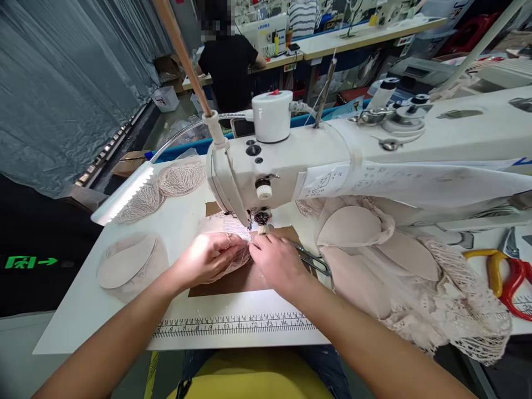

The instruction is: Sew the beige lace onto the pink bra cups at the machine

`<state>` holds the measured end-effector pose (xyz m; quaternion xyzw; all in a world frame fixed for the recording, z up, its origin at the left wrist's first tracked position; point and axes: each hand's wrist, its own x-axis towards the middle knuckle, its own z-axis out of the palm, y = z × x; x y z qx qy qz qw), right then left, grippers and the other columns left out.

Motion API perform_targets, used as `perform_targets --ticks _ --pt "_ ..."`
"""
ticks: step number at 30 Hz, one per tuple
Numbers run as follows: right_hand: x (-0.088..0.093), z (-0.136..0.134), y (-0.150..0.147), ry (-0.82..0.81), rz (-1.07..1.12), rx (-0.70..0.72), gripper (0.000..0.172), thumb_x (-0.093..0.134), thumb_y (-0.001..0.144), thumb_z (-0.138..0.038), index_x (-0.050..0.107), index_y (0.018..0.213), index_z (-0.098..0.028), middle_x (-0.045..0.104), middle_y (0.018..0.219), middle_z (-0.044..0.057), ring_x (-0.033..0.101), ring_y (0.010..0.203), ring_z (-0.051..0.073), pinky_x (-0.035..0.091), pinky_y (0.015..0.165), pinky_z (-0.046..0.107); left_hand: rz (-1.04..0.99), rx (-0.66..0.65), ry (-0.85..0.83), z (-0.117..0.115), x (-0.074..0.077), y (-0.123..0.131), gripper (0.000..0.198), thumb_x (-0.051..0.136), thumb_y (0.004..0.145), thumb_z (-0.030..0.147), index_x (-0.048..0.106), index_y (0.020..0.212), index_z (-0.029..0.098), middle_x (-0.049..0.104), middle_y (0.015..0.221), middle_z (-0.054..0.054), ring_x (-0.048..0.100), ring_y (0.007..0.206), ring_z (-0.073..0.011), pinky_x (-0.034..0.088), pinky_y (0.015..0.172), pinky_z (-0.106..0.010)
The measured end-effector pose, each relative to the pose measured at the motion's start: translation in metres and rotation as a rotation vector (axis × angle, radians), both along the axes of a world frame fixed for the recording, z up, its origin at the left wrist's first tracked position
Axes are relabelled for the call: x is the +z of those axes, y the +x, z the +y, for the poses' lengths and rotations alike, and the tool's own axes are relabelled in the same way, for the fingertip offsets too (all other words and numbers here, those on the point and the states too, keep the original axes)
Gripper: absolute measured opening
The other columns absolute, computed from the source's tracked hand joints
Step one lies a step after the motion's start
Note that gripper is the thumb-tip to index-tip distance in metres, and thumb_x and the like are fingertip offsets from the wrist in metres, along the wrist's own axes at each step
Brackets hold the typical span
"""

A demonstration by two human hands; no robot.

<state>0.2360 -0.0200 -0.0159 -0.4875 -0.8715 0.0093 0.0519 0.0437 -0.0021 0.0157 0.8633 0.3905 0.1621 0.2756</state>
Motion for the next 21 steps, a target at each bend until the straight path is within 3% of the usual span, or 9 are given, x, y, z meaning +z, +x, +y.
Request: perform_targets --ticks 3,5,13,16,21 --pt "-0.003 0.001 -0.001 0.029 -0.025 -0.033 0.031 0.048 0.087 -0.010 0.065 0.109 -0.022 0.064 0.095 0.006 0.052 0.076 0.017 0.031 0.062 0.030 0.025 -0.012 0.310 0.007 -0.026 0.005 0.027 0.043 0.092 0.021 0.068 0.099 0.013 0.069 0.105 -0.013 0.064 0.091 -0.0218 0.051 0.077 -0.035" --pt "-0.002 0.003 -0.002 0.033 -0.030 -0.057 0.035 0.048 0.086 -0.009 0.064 0.113 -0.023 0.064 0.096 0.006 0.053 0.076 0.017 0.030 0.061 0.030 0.020 -0.025 0.396 0.012 -0.037 0.007 0.027 0.043 0.092 0.020 0.067 0.101 0.012 0.067 0.112 -0.015 0.063 0.091 -0.0217 0.052 0.077 -0.036" --pt "0.009 0.011 -0.009 -0.035 -0.038 -0.165 0.047 0.046 0.078 0.000 0.063 0.116 -0.023 0.066 0.098 0.007 0.054 0.068 0.016 0.028 0.054 0.029 0.081 -0.041 0.433 0.027 -0.037 0.008 0.029 0.042 0.093 0.019 0.067 0.103 0.009 0.068 0.110 -0.013 0.061 0.084 -0.0206 0.051 0.073 -0.034" --pt "0.005 0.012 -0.006 -0.044 -0.001 -0.159 0.044 0.047 0.078 -0.004 0.064 0.114 -0.024 0.067 0.093 0.007 0.056 0.070 0.018 0.031 0.055 0.029 0.111 -0.024 0.379 0.025 -0.038 0.007 0.032 0.046 0.092 0.027 0.066 0.109 0.008 0.066 0.116 -0.015 0.059 0.090 -0.0224 0.050 0.080 -0.037" --pt "-0.009 0.013 0.003 0.073 0.180 -0.151 0.037 0.041 0.084 -0.009 0.067 0.108 -0.022 0.069 0.094 0.006 0.059 0.081 0.020 0.039 0.069 0.030 0.090 -0.003 0.340 0.021 -0.039 0.005 0.049 0.059 0.084 0.043 0.063 0.115 0.006 0.063 0.122 -0.015 0.056 0.095 -0.0255 0.050 0.085 -0.040"
